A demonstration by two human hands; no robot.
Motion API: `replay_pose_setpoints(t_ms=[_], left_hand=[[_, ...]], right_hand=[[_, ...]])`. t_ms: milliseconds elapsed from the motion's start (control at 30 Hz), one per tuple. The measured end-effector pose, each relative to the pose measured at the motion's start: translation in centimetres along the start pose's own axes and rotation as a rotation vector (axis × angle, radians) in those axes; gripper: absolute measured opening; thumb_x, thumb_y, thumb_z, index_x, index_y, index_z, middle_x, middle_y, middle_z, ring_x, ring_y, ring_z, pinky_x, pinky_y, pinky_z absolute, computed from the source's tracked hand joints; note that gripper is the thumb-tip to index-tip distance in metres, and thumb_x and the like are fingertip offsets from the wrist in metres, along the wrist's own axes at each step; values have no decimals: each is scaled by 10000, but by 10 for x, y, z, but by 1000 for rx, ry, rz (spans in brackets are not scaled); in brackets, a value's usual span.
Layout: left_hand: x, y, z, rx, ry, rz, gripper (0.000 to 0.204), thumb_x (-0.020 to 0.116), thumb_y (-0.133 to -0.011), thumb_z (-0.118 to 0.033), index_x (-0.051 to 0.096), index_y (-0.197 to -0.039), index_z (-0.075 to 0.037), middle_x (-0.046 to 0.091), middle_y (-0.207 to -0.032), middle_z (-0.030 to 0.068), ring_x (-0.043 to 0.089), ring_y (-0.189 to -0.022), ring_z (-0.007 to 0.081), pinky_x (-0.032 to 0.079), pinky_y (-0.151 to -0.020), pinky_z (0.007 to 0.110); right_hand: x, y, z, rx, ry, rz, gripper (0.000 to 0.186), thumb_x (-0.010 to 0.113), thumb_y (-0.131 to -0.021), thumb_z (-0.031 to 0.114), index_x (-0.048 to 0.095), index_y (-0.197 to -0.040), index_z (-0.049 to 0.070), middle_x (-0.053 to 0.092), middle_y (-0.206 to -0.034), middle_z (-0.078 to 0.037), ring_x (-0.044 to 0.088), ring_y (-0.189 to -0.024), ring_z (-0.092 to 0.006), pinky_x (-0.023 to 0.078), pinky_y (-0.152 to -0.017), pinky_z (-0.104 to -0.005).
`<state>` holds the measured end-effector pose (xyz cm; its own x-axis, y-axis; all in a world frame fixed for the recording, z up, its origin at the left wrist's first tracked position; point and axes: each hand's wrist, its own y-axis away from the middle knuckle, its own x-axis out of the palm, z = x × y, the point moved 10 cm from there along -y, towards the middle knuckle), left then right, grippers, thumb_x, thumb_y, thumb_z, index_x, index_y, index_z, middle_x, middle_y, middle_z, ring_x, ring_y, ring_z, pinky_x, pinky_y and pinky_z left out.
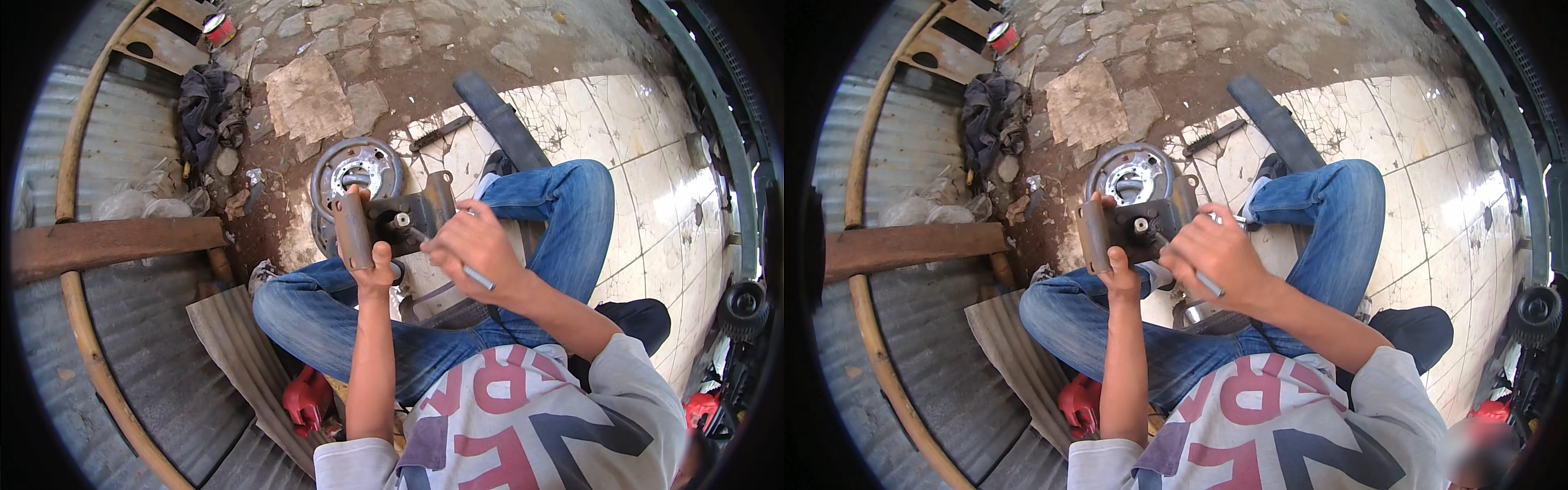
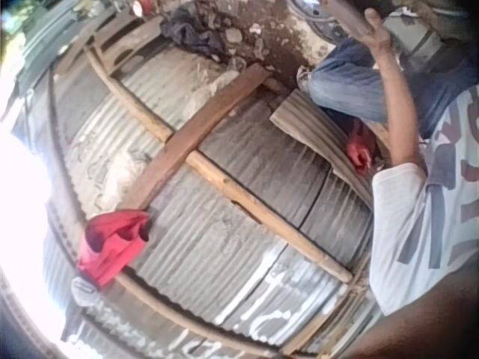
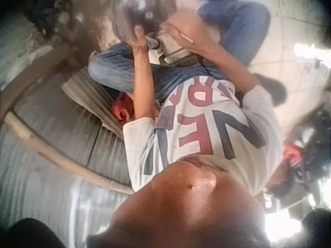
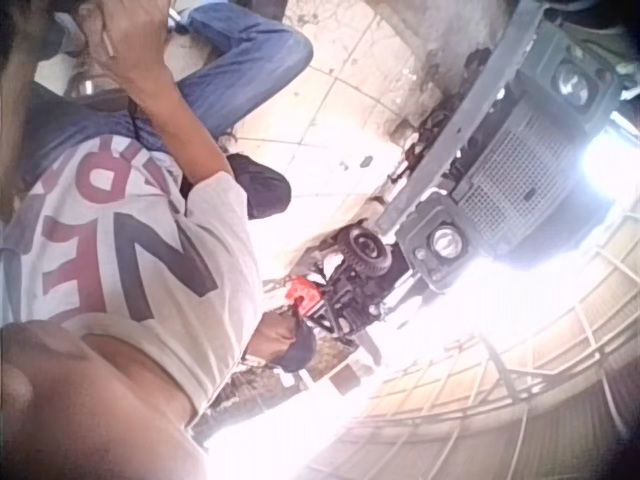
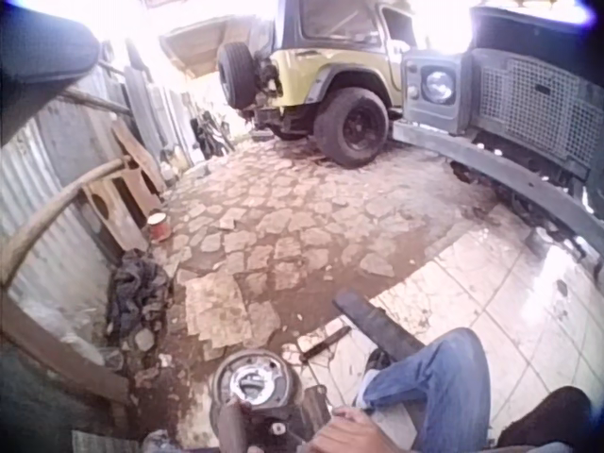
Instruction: The person sits on the floor and uses a metal file to smooth the surface of a cylindrical metal component. They repeatedly rotate the part and file different sections while holding it with their left hand.
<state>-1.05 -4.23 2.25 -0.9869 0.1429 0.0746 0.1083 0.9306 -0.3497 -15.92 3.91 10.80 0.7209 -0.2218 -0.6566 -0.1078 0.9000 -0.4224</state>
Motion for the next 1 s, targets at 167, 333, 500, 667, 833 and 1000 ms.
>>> replay_pose_setpoints(t_ms=[167, 333, 500, 667, 833, 1000], left_hand=[[3, 7, 8, -14, 23, -4, 944, 598, -904, -643, 311, -1531, 2, 451, -1433, 103, 436, -1327, 234, 374, -1092, 387], [5, 13, 8, -26, 168, -88, 939, 644, -895, -585, 341, -1505, 63, 480, -1429, 176, 452, -1348, 277, 322, -1137, 409], [9, 19, 7, 37, 166, -128, 898, 626, -916, -552, 340, -1503, 63, 484, -1415, 186, 464, -1329, 282, 341, -1121, 410], [19, 19, 0, 92, 55, -78, 767, 594, -941, -469, 411, -1444, 80, 526, -1335, 192, 512, -1247, 290, 390, -1064, 407], [26, 13, -8, 59, -45, 6, 662, 595, -936, -385, 458, -1393, 74, 553, -1249, 187, 542, -1159, 277, 419, -1007, 397], [28, -1, -21, 30, -112, 92, 683, 686, -906, -356, 451, -1415, 34, 549, -1189, 154, 547, -1092, 249, 444, -961, 374]], right_hand=[[-6, -5, 2, 26, -13, -32, 113, 653, -886, 146, 671, -832, 48, 620, -765, -74, 587, -753, -272, 435, -878, -429], [-17, -2, 0, 73, 29, -34, 123, 655, -889, 143, 666, -814, 46, 617, -755, -82, 582, -735, -271, 439, -853, -412], [-25, 10, -1, 160, 7, -123, 135, 616, -905, 111, 704, -826, 45, 619, -720, -69, 581, -714, -267, 444, -855, -418], [-30, 23, -1, 196, 27, -195, 191, 569, -927, 97, 715, -815, 45, 631, -713, -58, 592, -712, -261, 447, -867, -429], [-32, 33, -3, 170, 45, -172, 432, 424, -1059, 255, 689, -804, 28, 680, -754, -85, 636, -726, -281, 473, -893, -472], [-31, 30, -5, 121, -2, -216, 188, 550, -935, 72, 710, -847, 28, 650, -757, -80, 587, -722, -278, 465, -822, -424]])
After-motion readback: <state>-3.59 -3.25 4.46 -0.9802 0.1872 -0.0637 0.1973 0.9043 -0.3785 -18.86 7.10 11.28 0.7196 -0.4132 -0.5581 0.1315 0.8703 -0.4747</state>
